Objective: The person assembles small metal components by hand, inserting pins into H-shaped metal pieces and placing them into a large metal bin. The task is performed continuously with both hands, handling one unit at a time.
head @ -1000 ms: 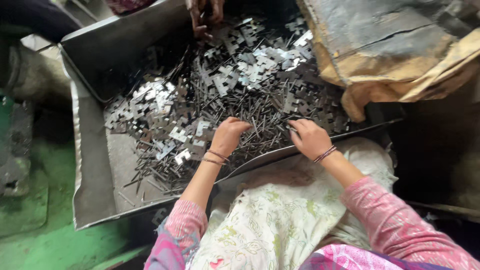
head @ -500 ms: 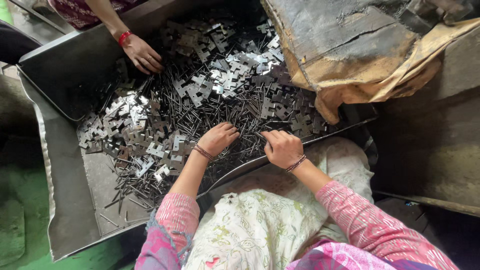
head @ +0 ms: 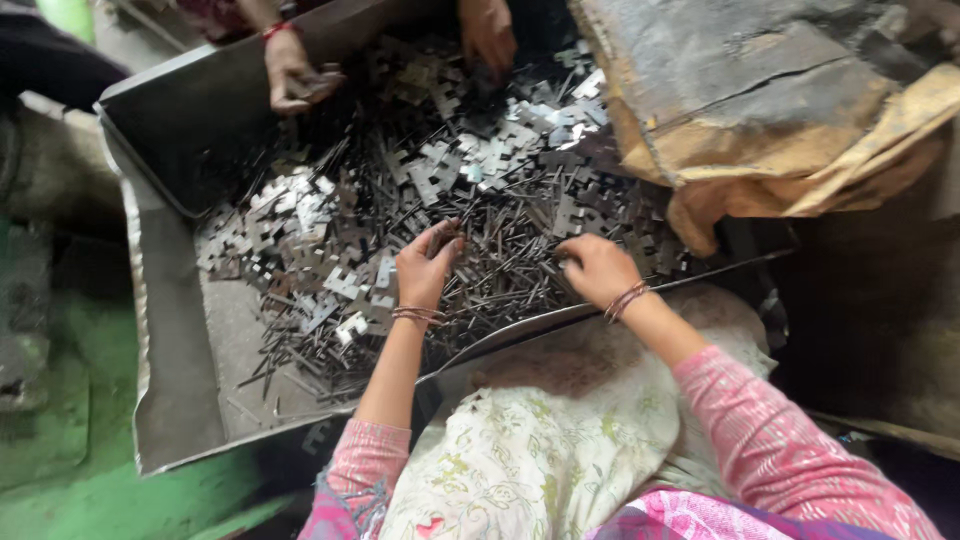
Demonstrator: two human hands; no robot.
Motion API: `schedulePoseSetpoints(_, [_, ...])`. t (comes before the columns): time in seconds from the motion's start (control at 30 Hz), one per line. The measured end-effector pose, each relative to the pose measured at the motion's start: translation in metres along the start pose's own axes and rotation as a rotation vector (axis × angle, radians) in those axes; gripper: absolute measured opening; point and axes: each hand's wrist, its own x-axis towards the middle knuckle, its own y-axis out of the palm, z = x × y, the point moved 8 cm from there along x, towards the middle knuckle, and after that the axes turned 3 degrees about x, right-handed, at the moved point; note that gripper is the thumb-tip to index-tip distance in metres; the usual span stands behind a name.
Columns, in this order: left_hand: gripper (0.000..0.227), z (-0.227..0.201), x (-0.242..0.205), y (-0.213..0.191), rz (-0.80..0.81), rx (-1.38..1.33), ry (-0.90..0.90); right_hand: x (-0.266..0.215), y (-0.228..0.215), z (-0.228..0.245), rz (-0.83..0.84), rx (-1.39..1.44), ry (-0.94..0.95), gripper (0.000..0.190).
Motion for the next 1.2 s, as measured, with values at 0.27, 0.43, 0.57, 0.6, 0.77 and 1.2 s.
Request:
schedulePoseSetpoints(0.27, [0.035, 0.090, -0.044, 0.002, -0.170, -0.625, -0.530, 0.050, 0.076, -0.087, 0.367, -0.489, 0.153, 0.018])
schedulePoseSetpoints(0.43, [0.048, 0.082, -0.052, -0.004, -0.274, -0.270, -0.278, 0.038, 0.064, -0.065, 0.322, -0.545, 0.104, 0.014])
schedulePoseSetpoints(0.57, [0.044, 0.072, -0.052, -0.001, -0.255, -0.080, -0.281, 0.033, 0.023, -0.008, 0.012, -0.395, -0.036, 0.013])
schedulePoseSetpoints(0.6, [0.041, 0.068, -0.050, -0.001, -0.263, -0.049, -0.244, 0.033, 0.015, 0.006, -0.059, -0.339, -0.090, 0.013])
schedulePoseSetpoints(0.77, [0.032, 0.072, -0.048, -0.002, -0.287, -0.346, -0.225, 0.034, 0.039, 0.052, -0.030, -0.275, -0.246, 0.014])
schedulePoseSetpoints(1.2, [0.033, 0.083, -0.054, 0.023, -0.167, -0.813, -0.524, 0.027, 0.096, 0.030, 0.381, -0.103, -0.059, 0.046])
